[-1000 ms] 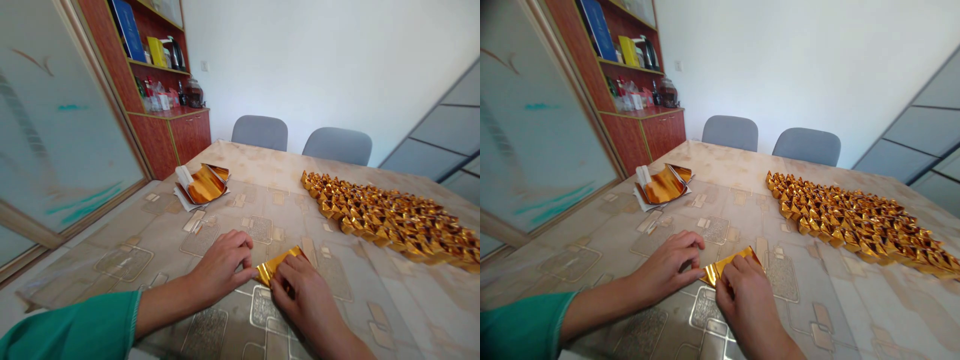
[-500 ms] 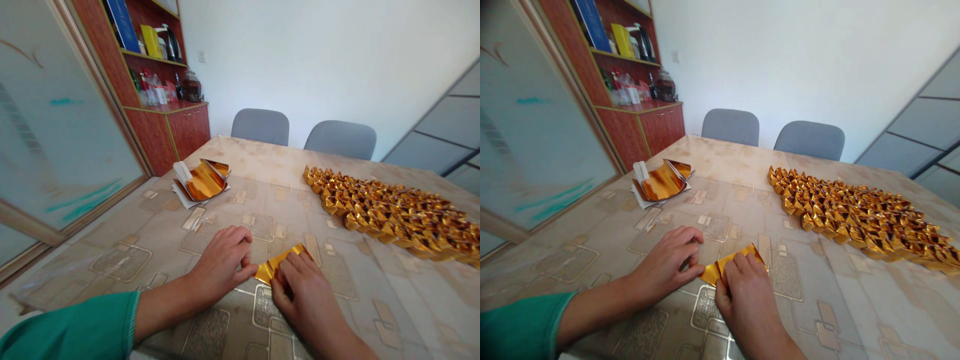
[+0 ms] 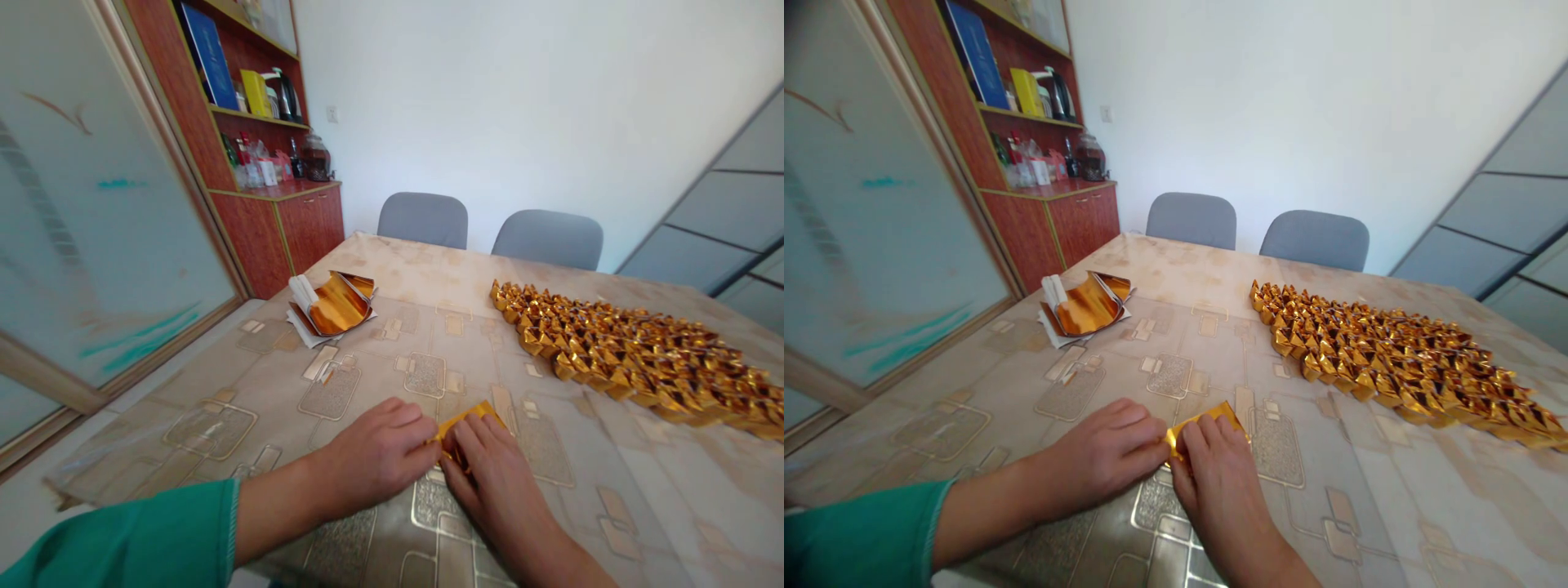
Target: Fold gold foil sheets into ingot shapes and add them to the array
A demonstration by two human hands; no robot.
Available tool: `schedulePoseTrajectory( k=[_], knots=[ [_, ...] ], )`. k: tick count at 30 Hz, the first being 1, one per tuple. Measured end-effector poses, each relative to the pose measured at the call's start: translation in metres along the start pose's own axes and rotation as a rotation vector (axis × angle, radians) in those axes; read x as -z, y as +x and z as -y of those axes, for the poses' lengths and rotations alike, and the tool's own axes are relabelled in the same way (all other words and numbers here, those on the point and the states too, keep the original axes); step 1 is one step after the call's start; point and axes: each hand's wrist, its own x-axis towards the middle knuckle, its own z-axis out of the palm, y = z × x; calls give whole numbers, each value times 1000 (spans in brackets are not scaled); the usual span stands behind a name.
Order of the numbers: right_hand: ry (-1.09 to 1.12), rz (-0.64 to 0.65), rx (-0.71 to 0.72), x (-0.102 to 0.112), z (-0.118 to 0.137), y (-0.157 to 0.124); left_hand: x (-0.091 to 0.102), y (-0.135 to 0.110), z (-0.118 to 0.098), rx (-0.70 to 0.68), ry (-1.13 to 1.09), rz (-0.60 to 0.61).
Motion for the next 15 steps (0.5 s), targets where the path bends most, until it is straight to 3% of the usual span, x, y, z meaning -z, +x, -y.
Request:
schedulePoseTrajectory(
  k=[5, 15],
  knots=[
    [4, 17, -6, 1, 1, 1, 2, -6, -12, -26, 10, 75],
    [300, 105, 65, 28, -5, -26, 3, -12, -25, 39, 51, 137]
  ],
)
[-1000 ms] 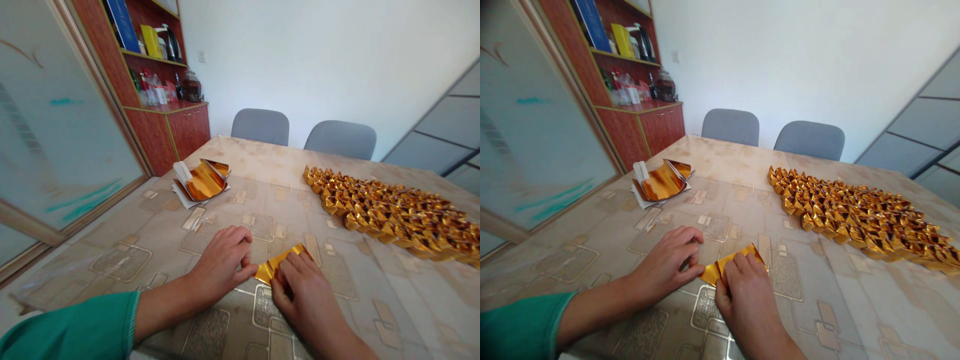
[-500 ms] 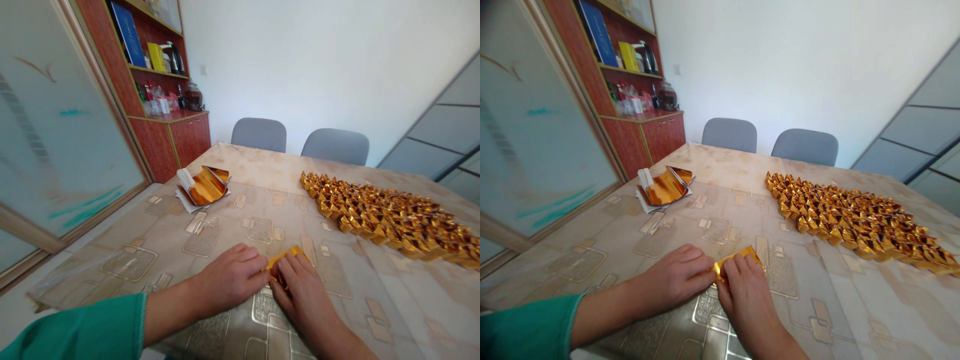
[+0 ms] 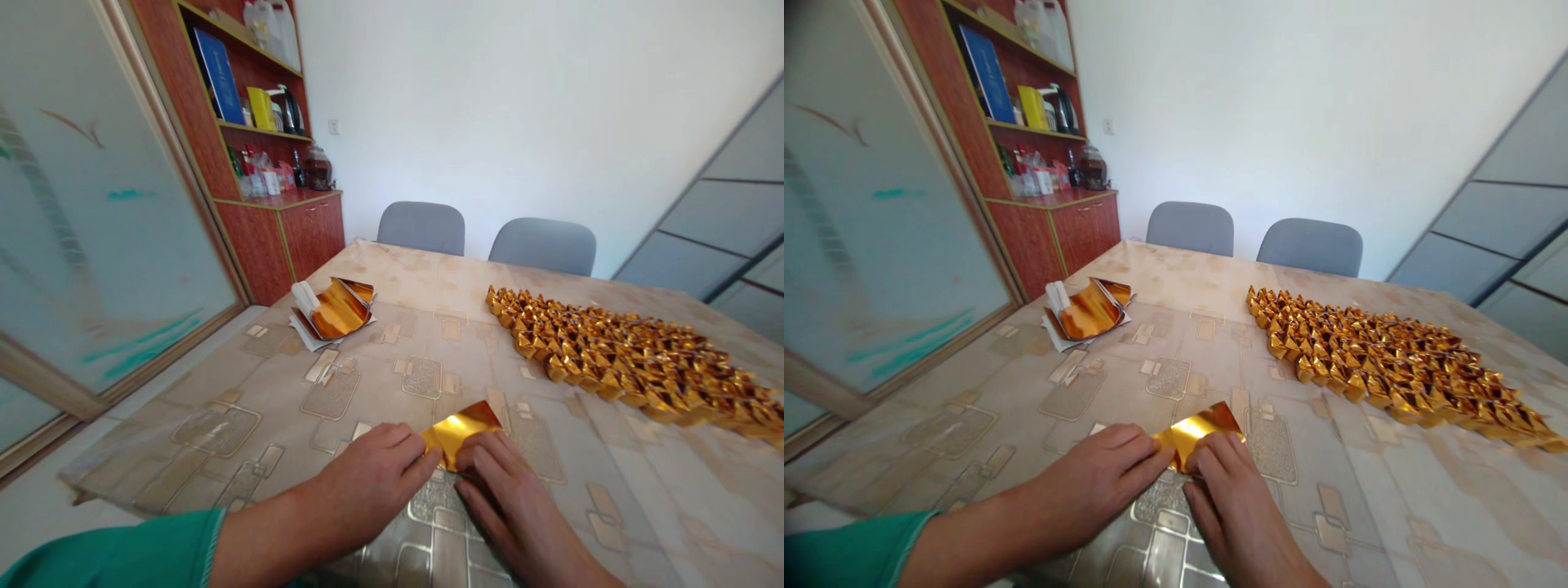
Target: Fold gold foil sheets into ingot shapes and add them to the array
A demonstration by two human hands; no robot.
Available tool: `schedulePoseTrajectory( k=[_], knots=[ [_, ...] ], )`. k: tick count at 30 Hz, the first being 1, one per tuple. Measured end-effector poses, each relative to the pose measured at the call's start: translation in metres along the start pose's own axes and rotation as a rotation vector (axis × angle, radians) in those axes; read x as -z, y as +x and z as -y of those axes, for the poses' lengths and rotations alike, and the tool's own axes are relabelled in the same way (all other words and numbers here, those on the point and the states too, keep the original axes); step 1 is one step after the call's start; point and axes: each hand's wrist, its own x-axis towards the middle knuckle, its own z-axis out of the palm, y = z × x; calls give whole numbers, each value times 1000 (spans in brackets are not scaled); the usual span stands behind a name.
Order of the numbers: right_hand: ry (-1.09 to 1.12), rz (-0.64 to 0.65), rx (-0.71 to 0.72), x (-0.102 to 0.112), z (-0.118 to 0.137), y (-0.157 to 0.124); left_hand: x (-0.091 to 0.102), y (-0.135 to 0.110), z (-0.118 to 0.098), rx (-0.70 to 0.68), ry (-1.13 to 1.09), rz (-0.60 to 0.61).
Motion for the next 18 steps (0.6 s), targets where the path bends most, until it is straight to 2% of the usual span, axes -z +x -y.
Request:
schedulePoseTrajectory(
  k=[10, 15, 18],
  knots=[
    [-38, -21, 81, 1, -2, -2, 9, 6, -2, -5, -5, 130],
    [-154, 10, 151, 1, -1, -5, 10, 7, -4, 6, -12, 124],
    [-153, 25, 140, 7, -2, 0, 9, 6, -2, 7, -19, 104]
  ],
)
